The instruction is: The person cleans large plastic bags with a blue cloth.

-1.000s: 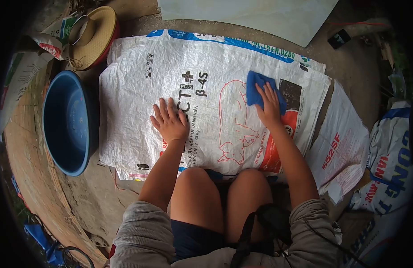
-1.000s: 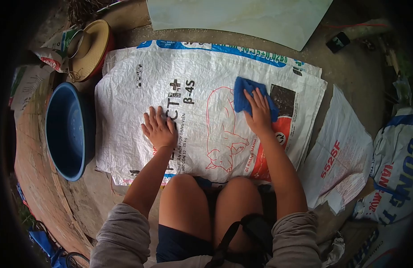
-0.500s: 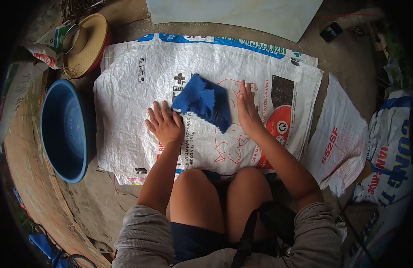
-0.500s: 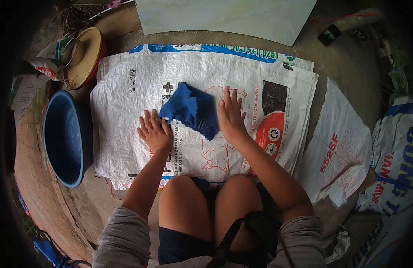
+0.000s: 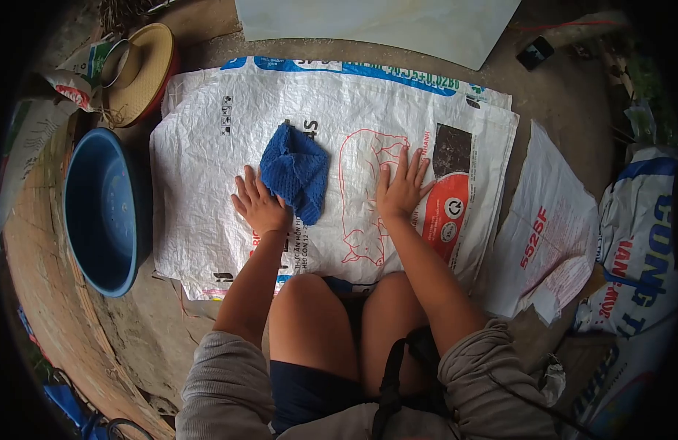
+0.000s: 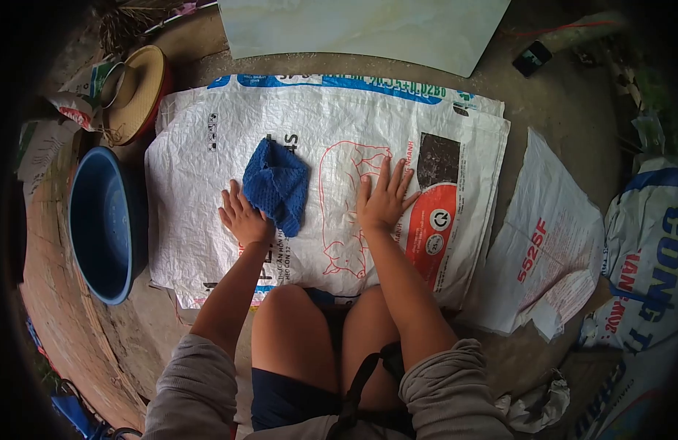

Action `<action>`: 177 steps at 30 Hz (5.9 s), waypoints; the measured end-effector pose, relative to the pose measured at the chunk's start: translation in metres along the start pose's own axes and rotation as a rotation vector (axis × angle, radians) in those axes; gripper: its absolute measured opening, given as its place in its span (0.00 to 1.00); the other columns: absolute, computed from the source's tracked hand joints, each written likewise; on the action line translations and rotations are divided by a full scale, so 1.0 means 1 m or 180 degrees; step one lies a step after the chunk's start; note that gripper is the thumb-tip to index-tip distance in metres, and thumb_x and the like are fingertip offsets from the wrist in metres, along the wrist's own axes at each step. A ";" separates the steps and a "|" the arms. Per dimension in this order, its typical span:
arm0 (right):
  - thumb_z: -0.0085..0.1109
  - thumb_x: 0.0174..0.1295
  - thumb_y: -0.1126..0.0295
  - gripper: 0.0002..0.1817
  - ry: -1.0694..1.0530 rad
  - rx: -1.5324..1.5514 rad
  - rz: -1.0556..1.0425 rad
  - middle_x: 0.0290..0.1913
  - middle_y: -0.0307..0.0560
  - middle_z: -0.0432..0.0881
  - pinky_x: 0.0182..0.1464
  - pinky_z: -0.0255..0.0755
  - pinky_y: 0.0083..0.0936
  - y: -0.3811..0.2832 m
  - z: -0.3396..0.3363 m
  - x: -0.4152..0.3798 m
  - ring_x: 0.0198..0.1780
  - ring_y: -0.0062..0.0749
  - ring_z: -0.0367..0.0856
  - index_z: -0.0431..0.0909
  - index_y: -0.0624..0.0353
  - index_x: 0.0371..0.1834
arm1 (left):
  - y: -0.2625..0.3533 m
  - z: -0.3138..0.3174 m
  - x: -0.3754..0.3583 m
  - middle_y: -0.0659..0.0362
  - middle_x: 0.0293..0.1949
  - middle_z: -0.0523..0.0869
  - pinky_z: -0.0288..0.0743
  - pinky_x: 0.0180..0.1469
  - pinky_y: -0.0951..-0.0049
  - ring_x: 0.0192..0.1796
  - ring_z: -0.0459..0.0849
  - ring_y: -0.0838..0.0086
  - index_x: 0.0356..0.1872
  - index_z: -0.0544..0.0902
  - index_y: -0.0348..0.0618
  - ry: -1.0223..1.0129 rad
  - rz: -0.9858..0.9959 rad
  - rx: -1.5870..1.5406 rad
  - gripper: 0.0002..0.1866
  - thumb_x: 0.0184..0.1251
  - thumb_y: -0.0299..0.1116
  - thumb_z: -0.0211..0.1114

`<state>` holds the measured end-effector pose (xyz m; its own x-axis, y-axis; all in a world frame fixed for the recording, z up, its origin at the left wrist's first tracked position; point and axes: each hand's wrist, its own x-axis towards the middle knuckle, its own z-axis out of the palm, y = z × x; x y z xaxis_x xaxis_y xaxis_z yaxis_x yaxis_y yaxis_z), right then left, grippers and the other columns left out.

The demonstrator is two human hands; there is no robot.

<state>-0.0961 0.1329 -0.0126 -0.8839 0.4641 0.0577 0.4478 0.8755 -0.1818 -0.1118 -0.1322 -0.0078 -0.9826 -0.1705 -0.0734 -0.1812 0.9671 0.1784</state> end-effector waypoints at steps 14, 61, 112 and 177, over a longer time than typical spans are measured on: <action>0.46 0.69 0.44 0.36 0.0194 0.0082 -0.0090 0.80 0.52 0.53 0.71 0.34 0.74 0.003 0.003 -0.001 0.81 0.55 0.44 0.58 0.45 0.78 | 0.088 -0.034 0.023 0.56 0.78 0.57 0.31 0.68 0.20 0.78 0.46 0.35 0.71 0.69 0.68 -0.0032 0.0254 -0.1014 0.37 0.61 0.65 0.61; 0.48 0.68 0.48 0.34 0.0171 0.0200 -0.0116 0.79 0.52 0.55 0.72 0.33 0.72 0.006 0.003 0.000 0.81 0.54 0.46 0.63 0.48 0.75 | -0.097 -0.025 0.129 0.71 0.74 0.68 0.61 0.69 0.39 0.76 0.64 0.66 0.69 0.72 0.66 0.1038 0.0376 0.0246 0.27 0.70 0.32 0.58; 0.47 0.67 0.47 0.33 0.0380 0.0246 -0.0341 0.77 0.56 0.58 0.70 0.36 0.76 0.010 0.009 -0.001 0.79 0.59 0.49 0.64 0.48 0.73 | -0.074 -0.081 0.041 0.52 0.55 0.85 0.74 0.61 0.68 0.59 0.82 0.61 0.59 0.81 0.46 -0.0079 -0.1053 -0.1947 0.15 0.76 0.30 0.53; 0.53 0.74 0.67 0.12 0.0560 0.3936 -0.0966 0.40 0.48 0.73 0.51 0.65 0.26 0.055 -0.440 -0.093 0.45 0.31 0.72 0.71 0.65 0.49 | 0.093 -0.389 -0.153 0.54 0.37 0.88 0.73 0.41 0.77 0.35 0.82 0.76 0.63 0.78 0.39 -0.2060 0.1265 -0.4555 0.37 0.78 0.61 0.37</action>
<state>0.0705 0.1975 0.4040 -0.8560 0.3634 0.3677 -0.2730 0.2861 -0.9185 0.0062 -0.0898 0.4014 -0.8606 0.4961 -0.1152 -0.1845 -0.0928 0.9784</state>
